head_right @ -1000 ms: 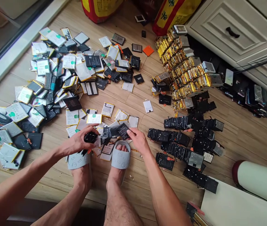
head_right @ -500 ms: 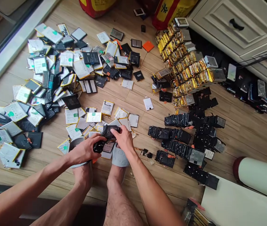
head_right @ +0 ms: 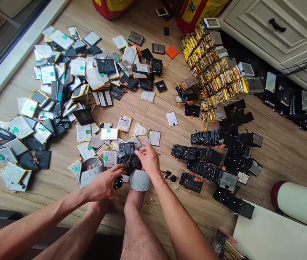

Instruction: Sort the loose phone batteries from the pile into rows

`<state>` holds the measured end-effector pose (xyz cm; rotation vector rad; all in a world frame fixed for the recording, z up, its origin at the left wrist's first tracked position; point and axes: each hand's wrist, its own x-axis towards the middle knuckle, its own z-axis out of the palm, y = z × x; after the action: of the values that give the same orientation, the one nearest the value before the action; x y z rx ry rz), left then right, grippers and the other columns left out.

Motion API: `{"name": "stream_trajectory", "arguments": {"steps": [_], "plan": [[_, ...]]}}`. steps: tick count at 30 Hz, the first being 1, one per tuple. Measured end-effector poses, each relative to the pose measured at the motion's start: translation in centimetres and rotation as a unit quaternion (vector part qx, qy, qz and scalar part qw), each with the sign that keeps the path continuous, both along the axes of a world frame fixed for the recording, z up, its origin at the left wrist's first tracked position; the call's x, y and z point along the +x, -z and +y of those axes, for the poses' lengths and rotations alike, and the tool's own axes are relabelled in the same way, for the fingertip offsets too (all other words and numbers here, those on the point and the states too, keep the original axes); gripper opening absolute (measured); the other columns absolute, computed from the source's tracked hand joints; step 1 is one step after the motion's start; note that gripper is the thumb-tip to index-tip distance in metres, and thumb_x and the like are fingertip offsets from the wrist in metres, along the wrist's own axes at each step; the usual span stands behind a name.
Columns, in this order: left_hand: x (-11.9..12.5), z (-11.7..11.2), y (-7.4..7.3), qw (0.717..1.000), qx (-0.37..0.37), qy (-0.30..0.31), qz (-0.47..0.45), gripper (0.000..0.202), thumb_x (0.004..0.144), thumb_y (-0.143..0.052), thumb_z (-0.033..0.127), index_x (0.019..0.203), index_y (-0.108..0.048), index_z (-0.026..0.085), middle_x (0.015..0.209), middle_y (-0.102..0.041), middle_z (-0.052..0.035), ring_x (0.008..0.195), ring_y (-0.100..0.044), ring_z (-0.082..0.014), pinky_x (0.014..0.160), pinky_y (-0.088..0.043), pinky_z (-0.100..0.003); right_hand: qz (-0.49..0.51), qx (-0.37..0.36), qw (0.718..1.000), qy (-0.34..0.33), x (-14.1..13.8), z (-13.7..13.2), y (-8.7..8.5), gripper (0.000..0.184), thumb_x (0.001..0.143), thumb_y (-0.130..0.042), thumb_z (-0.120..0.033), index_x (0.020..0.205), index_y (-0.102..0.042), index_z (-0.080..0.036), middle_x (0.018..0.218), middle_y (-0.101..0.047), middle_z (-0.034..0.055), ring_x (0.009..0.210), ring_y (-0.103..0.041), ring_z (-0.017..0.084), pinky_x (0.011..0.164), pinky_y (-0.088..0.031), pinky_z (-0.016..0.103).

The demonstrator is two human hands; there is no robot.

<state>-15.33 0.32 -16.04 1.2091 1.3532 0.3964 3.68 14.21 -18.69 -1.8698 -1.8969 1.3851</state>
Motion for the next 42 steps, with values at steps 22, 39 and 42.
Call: {"name": "stream_trajectory", "arguments": {"steps": [22, 39, 42], "plan": [[-4.0, 4.5, 1.0, 0.994, -0.034, -0.100, 0.037, 0.080, 0.068, -0.065, 0.018, 0.146, -0.045, 0.014, 0.111, -0.065, -0.0069, 0.094, -0.063, -0.0230, 0.087, -0.053, -0.036, 0.214, -0.112, 0.969, 0.049, -1.5, -1.4, 0.0, 0.038, 0.080, -0.078, -0.032, 0.117, -0.072, -0.025, 0.096, -0.077, 0.0011, 0.087, -0.074, 0.020, 0.084, -0.064, 0.037], [-3.0, 6.1, -0.6, 0.983, -0.002, 0.071, 0.166, 0.103, 0.073, -0.068, 0.019, 0.166, -0.024, 0.023, 0.129, -0.054, -0.0124, 0.109, -0.064, -0.0258, 0.095, -0.051, -0.035, 0.202, -0.058, 0.976, -0.063, 2.8, -3.5, -2.3, 0.027, 0.094, -0.068, -0.040, 0.113, -0.080, -0.025, 0.115, -0.080, 0.0061, 0.109, -0.075, 0.025, 0.102, -0.058, 0.041], [-3.7, 6.6, -2.2, 0.969, 0.071, 0.153, 0.179, 0.098, 0.076, -0.064, 0.017, 0.166, -0.024, 0.025, 0.128, -0.054, -0.0126, 0.112, -0.063, -0.0279, 0.097, -0.050, -0.037, 0.251, -0.043, 0.948, -0.191, 1.8, -2.5, -2.5, 0.024, 0.095, -0.066, -0.028, 0.114, -0.080, -0.026, 0.123, -0.077, 0.0063, 0.116, -0.072, 0.023, 0.107, -0.054, 0.040]]}}
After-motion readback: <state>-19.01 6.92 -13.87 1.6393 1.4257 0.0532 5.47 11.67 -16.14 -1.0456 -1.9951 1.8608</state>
